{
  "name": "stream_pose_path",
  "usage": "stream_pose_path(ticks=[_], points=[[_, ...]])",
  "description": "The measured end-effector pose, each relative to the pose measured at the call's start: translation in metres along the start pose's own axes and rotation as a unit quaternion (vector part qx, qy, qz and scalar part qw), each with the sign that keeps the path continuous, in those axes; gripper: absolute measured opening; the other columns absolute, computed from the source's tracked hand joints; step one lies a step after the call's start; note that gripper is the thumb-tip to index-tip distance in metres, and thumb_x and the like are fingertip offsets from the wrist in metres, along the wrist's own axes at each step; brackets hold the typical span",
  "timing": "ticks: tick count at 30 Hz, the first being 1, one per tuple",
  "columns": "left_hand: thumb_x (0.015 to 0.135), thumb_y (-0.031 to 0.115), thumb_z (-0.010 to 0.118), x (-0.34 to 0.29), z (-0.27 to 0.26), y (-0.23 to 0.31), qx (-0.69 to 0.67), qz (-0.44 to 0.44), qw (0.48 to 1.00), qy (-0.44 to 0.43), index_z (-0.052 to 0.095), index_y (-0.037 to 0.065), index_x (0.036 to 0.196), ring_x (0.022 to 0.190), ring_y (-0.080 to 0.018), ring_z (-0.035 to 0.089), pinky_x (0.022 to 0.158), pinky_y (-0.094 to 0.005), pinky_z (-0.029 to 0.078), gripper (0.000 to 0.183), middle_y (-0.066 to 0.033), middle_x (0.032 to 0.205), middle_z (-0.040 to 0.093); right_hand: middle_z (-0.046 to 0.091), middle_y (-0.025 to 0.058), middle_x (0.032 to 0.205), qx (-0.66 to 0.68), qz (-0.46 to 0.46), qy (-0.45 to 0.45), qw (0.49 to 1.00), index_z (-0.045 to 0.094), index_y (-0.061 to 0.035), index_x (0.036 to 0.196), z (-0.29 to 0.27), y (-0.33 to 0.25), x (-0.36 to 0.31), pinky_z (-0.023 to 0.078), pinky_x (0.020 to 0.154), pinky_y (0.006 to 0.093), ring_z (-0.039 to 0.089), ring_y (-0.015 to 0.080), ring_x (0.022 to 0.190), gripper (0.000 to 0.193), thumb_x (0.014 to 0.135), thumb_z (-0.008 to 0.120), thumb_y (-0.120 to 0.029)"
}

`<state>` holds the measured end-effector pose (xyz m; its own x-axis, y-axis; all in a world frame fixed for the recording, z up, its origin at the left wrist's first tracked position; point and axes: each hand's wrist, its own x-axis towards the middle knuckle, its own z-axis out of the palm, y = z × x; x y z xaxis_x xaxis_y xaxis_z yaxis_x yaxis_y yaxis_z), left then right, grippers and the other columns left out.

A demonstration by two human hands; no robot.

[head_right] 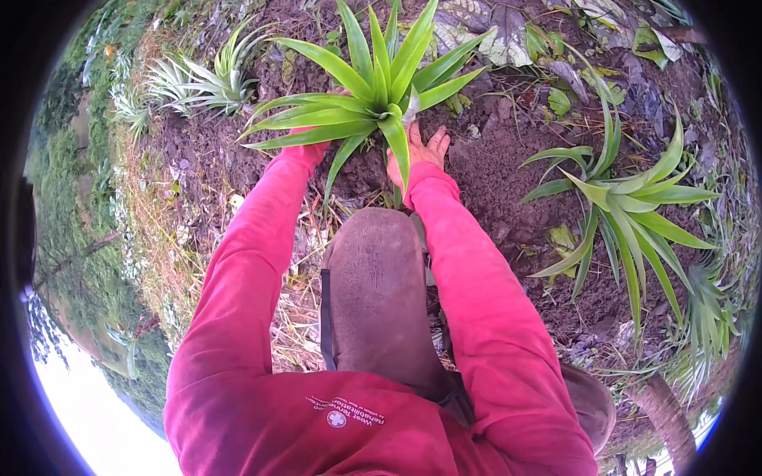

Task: The person picks up pineapple crowns from the ground and plants one into the soil by hand.

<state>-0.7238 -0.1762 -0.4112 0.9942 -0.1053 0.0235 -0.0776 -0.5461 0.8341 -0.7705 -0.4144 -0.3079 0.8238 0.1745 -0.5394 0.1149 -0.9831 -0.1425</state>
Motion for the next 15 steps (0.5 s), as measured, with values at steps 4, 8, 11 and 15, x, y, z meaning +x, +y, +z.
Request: stream_pose_path(ticks=[4,8,11,15], points=[[0.092,0.022,0.05,-0.025,-0.034,0.02,-0.098,-0.034,0.991,-0.086,0.041,0.005,0.132,0.128,-0.034,0.038,0.106,-0.0399,0.032,0.044,-0.0201,0.138,0.038,0.023,0.0117,0.149,-0.033,-0.023,0.036,0.999,0.023,-0.0118,0.144,-0.009,-0.014,-0.004,0.009,0.111,0.0554,0.013,0.0467,0.135,0.063,0.091,0.041,-0.042],[0.093,0.021,0.047,-0.033,-0.03,0.036,-0.148,-0.052,0.978,-0.134,0.042,0.006,0.131,0.127,-0.0316,0.039,0.106,-0.0397,0.033,0.041,-0.0182,0.137,0.041,0.019,0.02,0.148,0.014,-0.047,0.039,0.998,0.022,-0.0073,0.144,0.006,-0.014,0.003,0.006,0.11,0.057,0.014,0.0389,0.138,0.068,0.091,0.041,-0.046],[0.094,0.02,0.046,-0.035,-0.033,0.02,-0.287,-0.07,0.948,-0.116,0.044,0.006,0.129,0.124,-0.03,0.043,0.105,-0.0399,0.035,0.038,-0.0167,0.134,0.044,0.017,0.0202,0.149,0.04,-0.054,0.043,0.997,0.022,-0.0093,0.144,0.001,-0.033,0.0,0.002,0.11,0.0576,0.012,0.0367,0.139,0.07,0.09,0.042,-0.048],[0.092,0.021,0.05,-0.034,-0.026,-0.007,-0.733,-0.206,0.647,-0.014,0.047,0.006,0.126,0.116,-0.0303,0.051,0.1,-0.04,0.04,0.037,-0.0168,0.126,0.052,0.014,0.0149,0.151,-0.016,-0.003,0.02,1.0,0.011,-0.0048,0.145,-0.018,-0.061,0.003,-0.008,0.102,0.0681,0.008,0.0304,0.141,0.083,0.087,0.042,-0.054]])
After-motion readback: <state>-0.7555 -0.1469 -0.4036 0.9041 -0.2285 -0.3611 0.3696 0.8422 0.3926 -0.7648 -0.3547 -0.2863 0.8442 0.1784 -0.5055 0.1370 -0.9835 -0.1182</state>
